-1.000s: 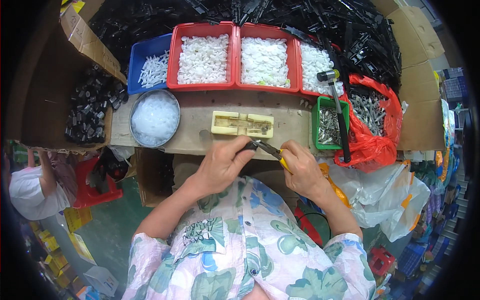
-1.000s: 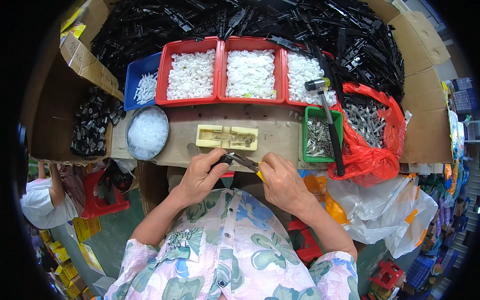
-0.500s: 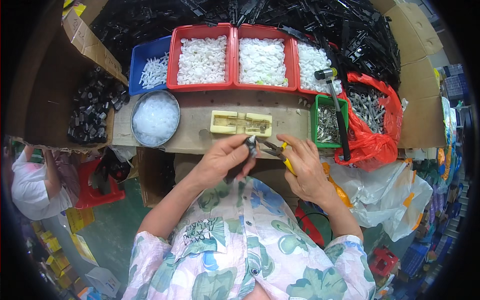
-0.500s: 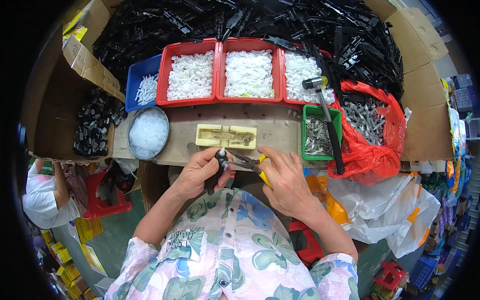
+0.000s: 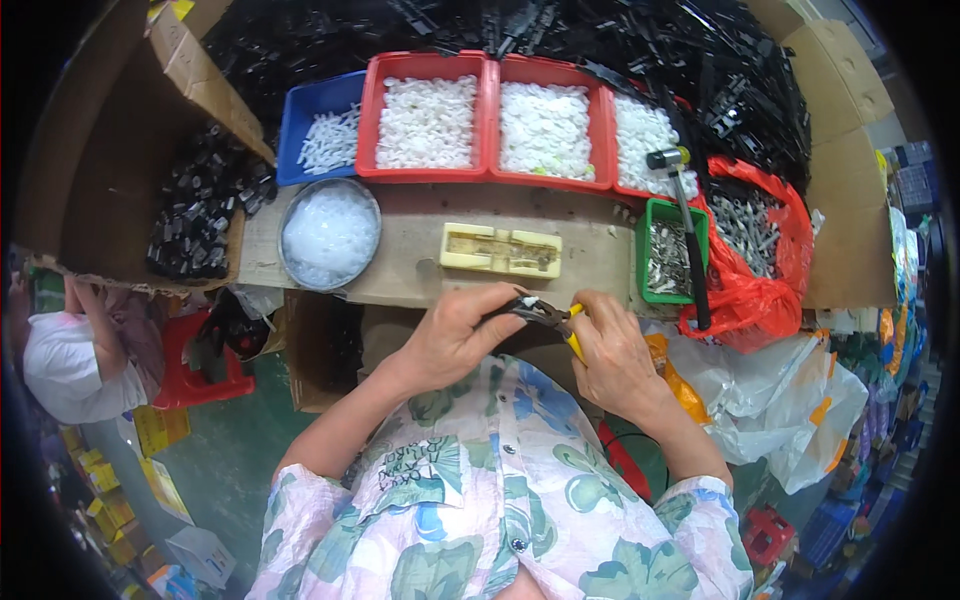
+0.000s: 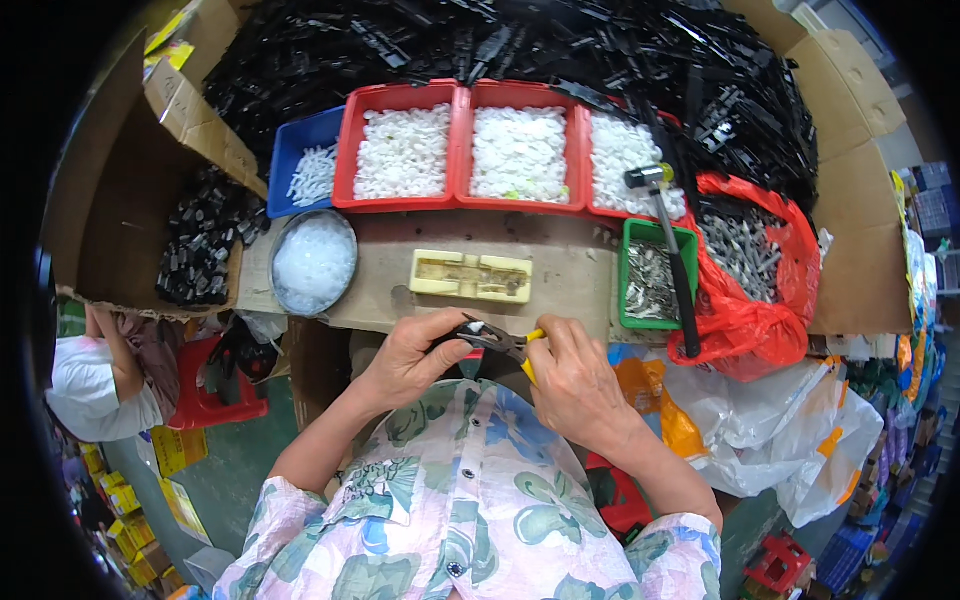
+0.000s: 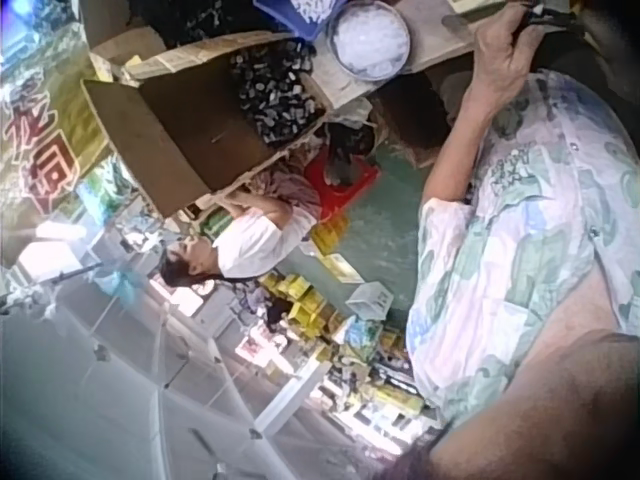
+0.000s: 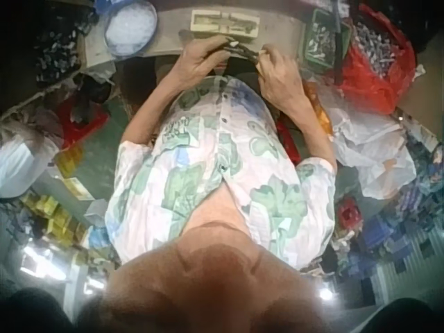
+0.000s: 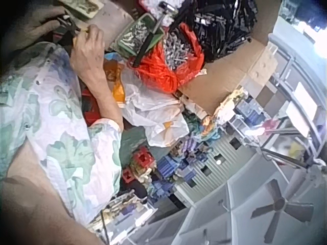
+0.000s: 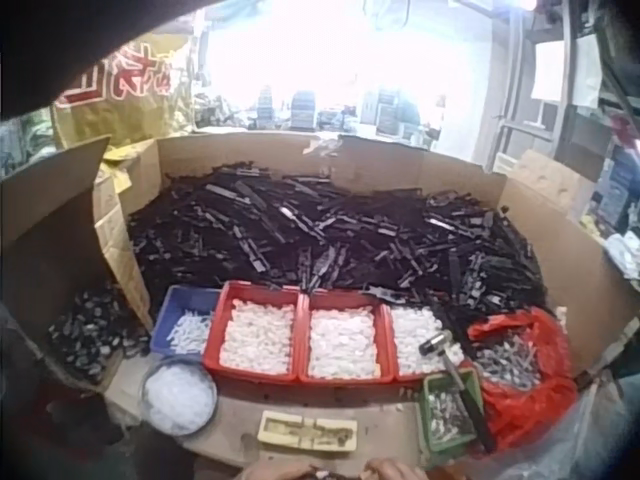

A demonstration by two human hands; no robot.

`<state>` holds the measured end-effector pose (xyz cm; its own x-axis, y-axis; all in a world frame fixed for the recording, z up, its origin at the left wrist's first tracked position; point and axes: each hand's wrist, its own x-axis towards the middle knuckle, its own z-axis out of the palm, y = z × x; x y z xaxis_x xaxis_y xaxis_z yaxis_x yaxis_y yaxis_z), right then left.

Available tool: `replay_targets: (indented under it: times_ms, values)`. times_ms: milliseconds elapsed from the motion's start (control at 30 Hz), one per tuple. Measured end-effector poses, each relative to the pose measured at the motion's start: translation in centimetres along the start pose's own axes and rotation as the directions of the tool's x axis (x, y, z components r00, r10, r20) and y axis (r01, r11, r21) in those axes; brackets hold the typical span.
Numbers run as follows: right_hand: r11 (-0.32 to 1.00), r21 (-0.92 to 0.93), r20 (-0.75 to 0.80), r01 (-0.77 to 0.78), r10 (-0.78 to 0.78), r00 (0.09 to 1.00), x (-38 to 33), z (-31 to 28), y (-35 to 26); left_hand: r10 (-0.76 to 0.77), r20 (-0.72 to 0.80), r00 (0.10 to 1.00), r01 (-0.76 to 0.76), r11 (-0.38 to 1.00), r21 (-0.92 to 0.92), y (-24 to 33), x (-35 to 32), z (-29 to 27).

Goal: The person assembles small lock mechanisms at a workbench. They place a white plastic housing into a yellow jig, insert a metal pin, and strike it with a hammer. They then use pliers to trim the pin and remove the assembled unit. This process is repeated with multiple components from nearby bins.

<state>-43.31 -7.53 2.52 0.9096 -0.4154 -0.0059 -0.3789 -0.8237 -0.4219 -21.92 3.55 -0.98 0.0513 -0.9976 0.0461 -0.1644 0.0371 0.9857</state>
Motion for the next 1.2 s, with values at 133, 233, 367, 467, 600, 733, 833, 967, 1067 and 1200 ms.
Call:
replay_targets:
  times_ms: [133, 233, 367, 467, 600, 733, 833, 967, 1067, 1200]
  values:
    - [0.999, -0.017, 0.069, 0.031, -0.029, 0.997, 1.1, -0.7, -0.8, -0.08, 0.061, 0.995, 0.059, 0.955, 0.289, 1.3, -1.9, -2.2]
    - [0.994, -0.111, 0.046, -0.007, 0.012, 0.999, 1.5, 0.3, 0.8, -0.277, 0.039, 0.96, 0.213, 0.815, 0.539, 1.4, -5.2, -4.7]
    - [0.942, -0.279, -0.084, -0.186, 0.169, 0.982, 2.1, 0.9, 3.6, -0.511, -0.248, 0.823, 0.496, 0.432, 0.753, -0.1, -11.3, -9.1]
    - [0.903, -0.367, -0.082, -0.222, 0.206, 0.975, 2.2, 1.7, 4.2, -0.393, -0.443, 0.806, 0.556, 0.246, 0.794, -0.5, -14.5, -12.0]
    - [0.919, -0.341, -0.115, -0.198, 0.168, 0.979, 2.6, 2.1, 3.7, -0.027, -0.513, 0.858, 0.482, 0.389, 0.785, -0.9, -14.1, -15.6]
    - [0.931, -0.32, -0.099, -0.179, 0.155, 0.983, 2.7, 1.6, 3.5, 0.206, -0.522, 0.828, 0.417, 0.396, 0.818, -3.3, -10.0, -19.9]
    - [0.934, -0.324, -0.108, -0.151, 0.123, 0.987, 2.7, 1.6, 3.8, 0.253, -0.538, 0.804, 0.443, 0.349, 0.826, -6.3, -8.1, -22.6]
    - [0.916, -0.347, -0.086, -0.204, 0.186, 0.979, 2.4, 1.1, 4.2, 0.204, -0.571, 0.795, 0.528, 0.228, 0.818, -7.5, -6.1, -23.0]
    - [0.934, -0.308, -0.113, -0.18, 0.152, 0.982, 2.3, 0.8, 4.4, 0.295, -0.514, 0.805, 0.469, 0.214, 0.857, -8.9, -6.1, -23.2]
    - [0.951, -0.285, -0.172, -0.117, 0.069, 0.983, 5.0, -1.2, 4.9, 0.283, -0.536, 0.795, 0.452, 0.312, 0.835, -9.1, -6.8, -22.5]
